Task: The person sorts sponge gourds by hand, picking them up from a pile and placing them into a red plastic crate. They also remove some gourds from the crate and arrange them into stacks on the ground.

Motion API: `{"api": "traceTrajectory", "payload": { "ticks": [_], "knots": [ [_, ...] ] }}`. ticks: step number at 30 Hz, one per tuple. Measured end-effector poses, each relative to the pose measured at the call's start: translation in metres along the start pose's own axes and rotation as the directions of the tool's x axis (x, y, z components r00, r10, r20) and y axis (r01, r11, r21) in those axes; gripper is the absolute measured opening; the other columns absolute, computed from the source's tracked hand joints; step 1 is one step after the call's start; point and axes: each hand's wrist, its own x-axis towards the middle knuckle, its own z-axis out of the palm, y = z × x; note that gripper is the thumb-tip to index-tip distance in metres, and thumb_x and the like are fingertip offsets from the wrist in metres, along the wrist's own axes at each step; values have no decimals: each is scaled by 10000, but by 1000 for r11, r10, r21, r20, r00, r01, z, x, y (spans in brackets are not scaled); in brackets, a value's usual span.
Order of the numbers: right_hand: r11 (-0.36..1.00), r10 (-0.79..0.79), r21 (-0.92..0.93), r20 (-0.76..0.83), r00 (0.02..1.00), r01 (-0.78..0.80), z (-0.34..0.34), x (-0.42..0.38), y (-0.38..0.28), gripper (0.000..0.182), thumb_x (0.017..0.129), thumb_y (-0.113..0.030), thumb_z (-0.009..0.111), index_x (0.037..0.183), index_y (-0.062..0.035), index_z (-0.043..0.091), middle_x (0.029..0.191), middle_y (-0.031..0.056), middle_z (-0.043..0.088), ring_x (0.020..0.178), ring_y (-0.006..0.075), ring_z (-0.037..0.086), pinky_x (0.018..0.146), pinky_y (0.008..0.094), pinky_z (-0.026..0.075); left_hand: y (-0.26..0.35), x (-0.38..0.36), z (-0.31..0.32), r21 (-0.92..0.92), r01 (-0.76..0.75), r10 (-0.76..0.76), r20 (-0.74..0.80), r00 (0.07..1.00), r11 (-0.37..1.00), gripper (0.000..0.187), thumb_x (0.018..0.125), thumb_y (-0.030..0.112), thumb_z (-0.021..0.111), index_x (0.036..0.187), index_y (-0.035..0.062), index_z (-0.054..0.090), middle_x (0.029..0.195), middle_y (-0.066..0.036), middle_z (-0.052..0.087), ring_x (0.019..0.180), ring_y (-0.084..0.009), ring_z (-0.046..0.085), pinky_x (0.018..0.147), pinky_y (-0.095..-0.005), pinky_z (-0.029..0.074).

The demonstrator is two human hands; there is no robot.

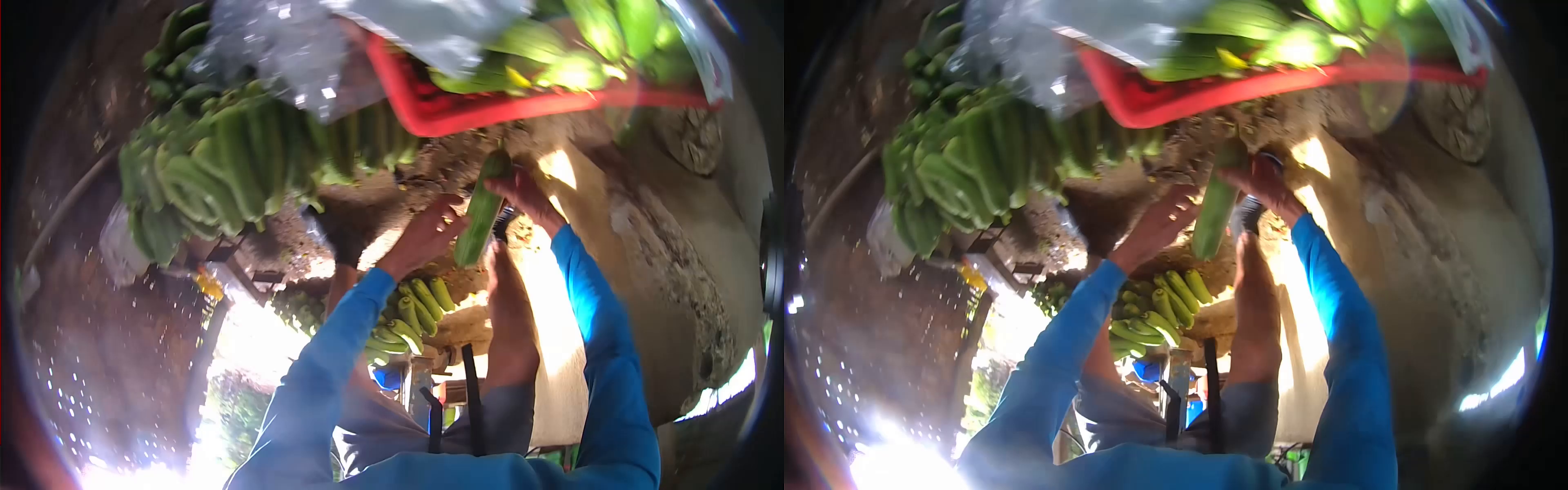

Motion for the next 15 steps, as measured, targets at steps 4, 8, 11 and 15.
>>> {"api": "traceTrajectory", "payload": {
  "ticks": [4, 8, 11, 15],
  "knots": [
    [992, -128, 10, 62, 990, 128, 143, 27, -59, 434, 871, -347, 693, 1113, 7, 628, 979, 50, 668, 881, 119, 624, 784, 271, 520, -2, -70, -53, 109, 143, -97, -347, 933, 984, 696, 881, 519, 594, 1270, -32, 425, 1069, -292, 625, 965, -399, 655, 815, -455, 523],
    [874, -73, 486, 167, 983, -18, 218, 35, -91, 453, 954, -418, 568, 1149, -11, 603, 1019, 77, 655, 860, 154, 654, 763, 307, 550, -50, -132, -103, -135, -366, 216, -605, 766, 921, 563, 877, 208, 712, 1318, -2, 432, 1119, -122, 633, 1002, -195, 612, 852, -312, 514],
    [930, -84, 366, 125, 989, 33, 256, 58, -113, 514, 970, -524, 466, 1054, -34, 596, 904, 77, 639, 764, 169, 640, 715, 300, 526, 2, -195, -162, -16, -100, 49, -790, 611, 995, 545, 882, 265, 665, 1258, -59, 440, 1118, -190, 638, 996, -256, 629, 831, -341, 513],
    [989, -147, -2, 30, 989, 147, 267, 72, -104, 526, 953, -568, 477, 935, -52, 580, 822, 48, 600, 721, 134, 601, 673, 277, 497, -11, -204, -233, 183, 7, 155, -855, 494, 983, 589, 871, 293, 652, 1301, -39, 423, 1149, -249, 601, 1007, -371, 610, 871, -430, 483]
  ]
}}
